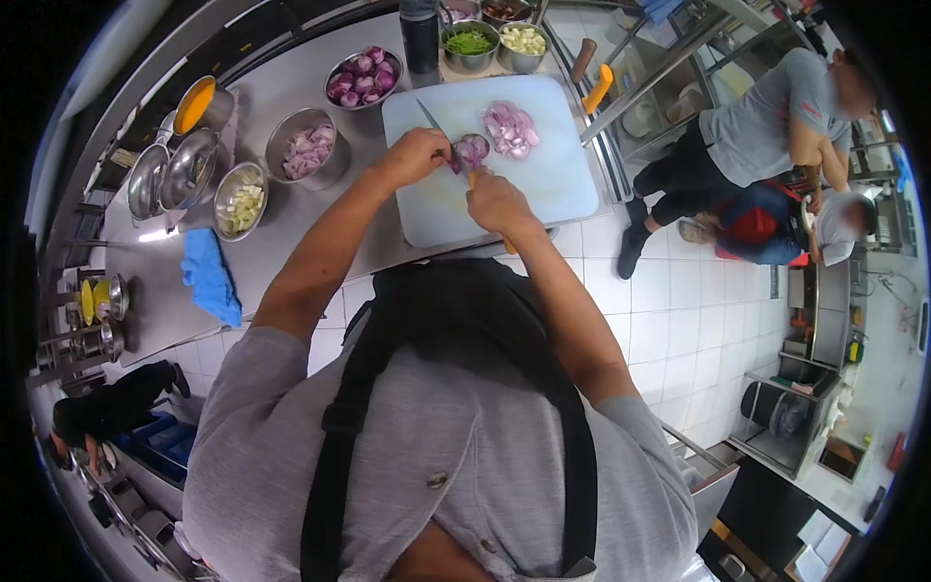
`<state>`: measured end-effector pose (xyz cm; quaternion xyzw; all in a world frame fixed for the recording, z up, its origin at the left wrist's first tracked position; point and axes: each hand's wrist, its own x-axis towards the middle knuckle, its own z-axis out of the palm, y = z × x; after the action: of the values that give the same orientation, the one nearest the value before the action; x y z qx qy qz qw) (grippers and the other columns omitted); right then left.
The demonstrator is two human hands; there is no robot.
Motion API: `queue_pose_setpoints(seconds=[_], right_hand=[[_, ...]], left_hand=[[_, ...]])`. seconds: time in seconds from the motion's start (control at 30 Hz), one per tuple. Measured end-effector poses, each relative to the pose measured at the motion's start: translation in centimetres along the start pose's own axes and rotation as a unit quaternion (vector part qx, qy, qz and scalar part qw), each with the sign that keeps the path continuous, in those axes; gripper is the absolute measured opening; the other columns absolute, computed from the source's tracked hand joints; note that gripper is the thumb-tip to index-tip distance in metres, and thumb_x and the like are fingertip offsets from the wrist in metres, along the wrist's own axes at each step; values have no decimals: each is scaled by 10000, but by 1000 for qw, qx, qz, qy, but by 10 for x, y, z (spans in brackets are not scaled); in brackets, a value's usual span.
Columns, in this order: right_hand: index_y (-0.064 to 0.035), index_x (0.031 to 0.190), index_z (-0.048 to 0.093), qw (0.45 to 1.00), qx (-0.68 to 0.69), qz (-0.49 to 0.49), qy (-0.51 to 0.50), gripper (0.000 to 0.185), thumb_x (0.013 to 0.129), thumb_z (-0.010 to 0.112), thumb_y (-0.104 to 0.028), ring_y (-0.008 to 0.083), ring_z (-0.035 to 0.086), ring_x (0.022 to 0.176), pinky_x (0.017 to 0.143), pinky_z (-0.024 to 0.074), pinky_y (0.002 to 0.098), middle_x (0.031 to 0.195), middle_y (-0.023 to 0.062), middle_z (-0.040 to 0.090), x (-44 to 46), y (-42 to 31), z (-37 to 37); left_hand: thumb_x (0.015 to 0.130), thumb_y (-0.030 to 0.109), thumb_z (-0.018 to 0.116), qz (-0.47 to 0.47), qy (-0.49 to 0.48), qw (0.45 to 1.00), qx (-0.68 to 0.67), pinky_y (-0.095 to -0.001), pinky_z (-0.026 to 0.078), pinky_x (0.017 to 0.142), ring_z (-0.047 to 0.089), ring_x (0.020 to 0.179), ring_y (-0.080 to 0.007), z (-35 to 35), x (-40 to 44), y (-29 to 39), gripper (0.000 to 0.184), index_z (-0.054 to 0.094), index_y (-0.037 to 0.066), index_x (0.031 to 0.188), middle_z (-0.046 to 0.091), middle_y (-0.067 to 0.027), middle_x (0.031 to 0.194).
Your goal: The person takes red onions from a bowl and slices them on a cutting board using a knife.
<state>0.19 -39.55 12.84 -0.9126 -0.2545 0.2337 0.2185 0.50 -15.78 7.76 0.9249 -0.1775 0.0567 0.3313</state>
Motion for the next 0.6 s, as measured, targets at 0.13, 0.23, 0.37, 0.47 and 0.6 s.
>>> queue_pose_setpoints(seconds=[0.13,0.23,0.37,0.47,0.6], right_hand=[[70,1299,529,996,-36,-45,62,425,1004,591,-228,523,704,997,897,544,596,1015,376,711,17,15,30],[66,1304,528,1000,-6,-22,10,425,1007,590,-232,523,703,1000,899,542,596,1017,372,712,3,3,-1],[75,1258,537,999,-16,-14,24,401,1007,563,-237,531,697,1033,941,535,598,1060,367,710,18,17,29],[85,1235,542,999,-23,-26,16,400,1005,554,-242,537,693,1047,961,530,603,1082,369,706,9,3,4],[88,1228,547,999,25,3,-22,405,1011,560,-254,536,694,1047,959,531,600,1076,373,705,2,-4,-4]], left_hand=[[813,-13,770,2,-3,1000,3,-437,568,804,710,892,-345,-2,-1,2,116,740,28,917,726,-139,944],[826,24,752,-12,-1,1000,-2,-454,569,845,710,926,-363,1,0,0,91,757,37,916,734,-141,951],[823,14,761,9,21,1000,9,-443,574,811,711,894,-354,7,-3,-2,106,757,37,927,733,-135,943],[828,34,747,-9,15,1000,3,-454,572,851,711,922,-367,3,-3,-3,90,763,46,916,734,-134,946],[831,40,741,-15,21,1000,1,-453,575,855,715,922,-367,5,-4,1,73,757,47,901,737,-135,949]])
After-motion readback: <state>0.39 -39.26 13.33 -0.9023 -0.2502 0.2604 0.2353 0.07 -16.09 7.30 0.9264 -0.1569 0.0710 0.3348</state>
